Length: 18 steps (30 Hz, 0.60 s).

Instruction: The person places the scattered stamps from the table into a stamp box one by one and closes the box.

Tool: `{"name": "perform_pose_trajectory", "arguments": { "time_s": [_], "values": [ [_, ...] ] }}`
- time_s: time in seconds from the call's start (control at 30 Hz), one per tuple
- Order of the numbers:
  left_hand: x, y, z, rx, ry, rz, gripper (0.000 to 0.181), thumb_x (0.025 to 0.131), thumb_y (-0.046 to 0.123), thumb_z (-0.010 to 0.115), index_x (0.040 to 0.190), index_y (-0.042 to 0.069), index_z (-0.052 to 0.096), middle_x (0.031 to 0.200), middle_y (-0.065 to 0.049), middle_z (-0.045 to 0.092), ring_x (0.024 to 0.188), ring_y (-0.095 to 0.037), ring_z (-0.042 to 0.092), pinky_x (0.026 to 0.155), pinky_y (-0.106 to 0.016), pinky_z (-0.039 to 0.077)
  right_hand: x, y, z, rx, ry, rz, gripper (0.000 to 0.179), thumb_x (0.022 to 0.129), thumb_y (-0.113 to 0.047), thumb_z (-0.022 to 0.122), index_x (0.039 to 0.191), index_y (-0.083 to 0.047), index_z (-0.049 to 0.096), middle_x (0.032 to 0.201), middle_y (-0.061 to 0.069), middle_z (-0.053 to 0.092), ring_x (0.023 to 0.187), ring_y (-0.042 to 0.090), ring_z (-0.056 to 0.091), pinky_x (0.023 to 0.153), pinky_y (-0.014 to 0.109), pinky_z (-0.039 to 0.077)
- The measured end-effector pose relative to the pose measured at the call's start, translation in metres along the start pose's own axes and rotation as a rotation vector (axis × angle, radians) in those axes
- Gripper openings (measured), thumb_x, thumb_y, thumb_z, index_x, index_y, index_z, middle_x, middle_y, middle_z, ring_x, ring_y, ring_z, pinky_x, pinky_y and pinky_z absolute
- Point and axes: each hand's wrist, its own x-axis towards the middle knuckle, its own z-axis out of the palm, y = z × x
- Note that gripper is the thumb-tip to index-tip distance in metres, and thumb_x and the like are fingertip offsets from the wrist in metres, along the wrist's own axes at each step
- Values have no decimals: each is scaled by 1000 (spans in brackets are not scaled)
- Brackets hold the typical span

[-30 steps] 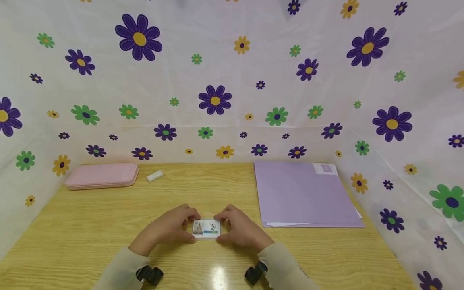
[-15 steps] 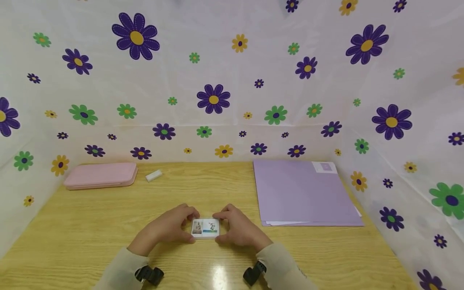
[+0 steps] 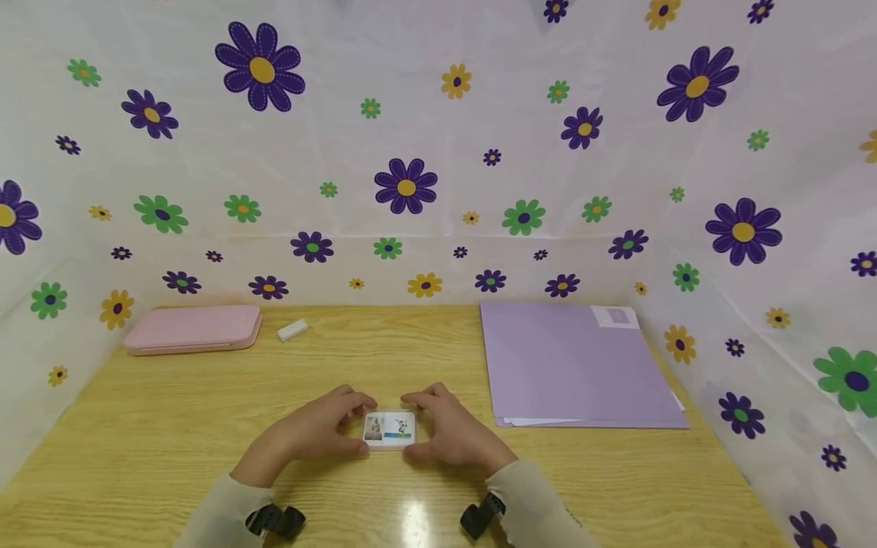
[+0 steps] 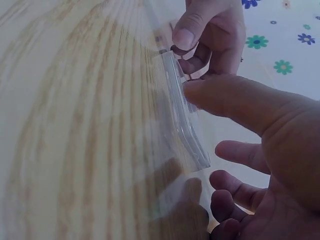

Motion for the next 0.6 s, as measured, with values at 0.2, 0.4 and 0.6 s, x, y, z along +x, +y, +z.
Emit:
{"name": "perform_pose_trajectory", "arguments": {
  "time_s": [0.2,0.4,0.6],
  "values": [
    [-2,-2,0,-6,25,48,48,88,28,77,128,8,61,108,-2,54,95,-19,52,82,-40,45,-3,-4,-3,30,20,-4,63,87,-35,77,141,-14,53,120,3,47,101,21,44,85,40,39],
    [-6,-3,0,-8,62,89,42,91,24,74,127,8,62,114,-3,58,104,-22,57,89,-42,49,-2,-6,-5,94,102,-68,38,96,-30,66,128,-11,61,116,3,57,97,20,50,79,37,44],
    [-9,2,-2,-20,117,133,35,92,19,72,124,9,64,118,-2,60,107,-23,58,90,-42,48,0,-13,-7,154,140,-137,21,100,-29,60,112,-13,67,102,-9,62,90,16,56,70,32,46]
  ]
}}
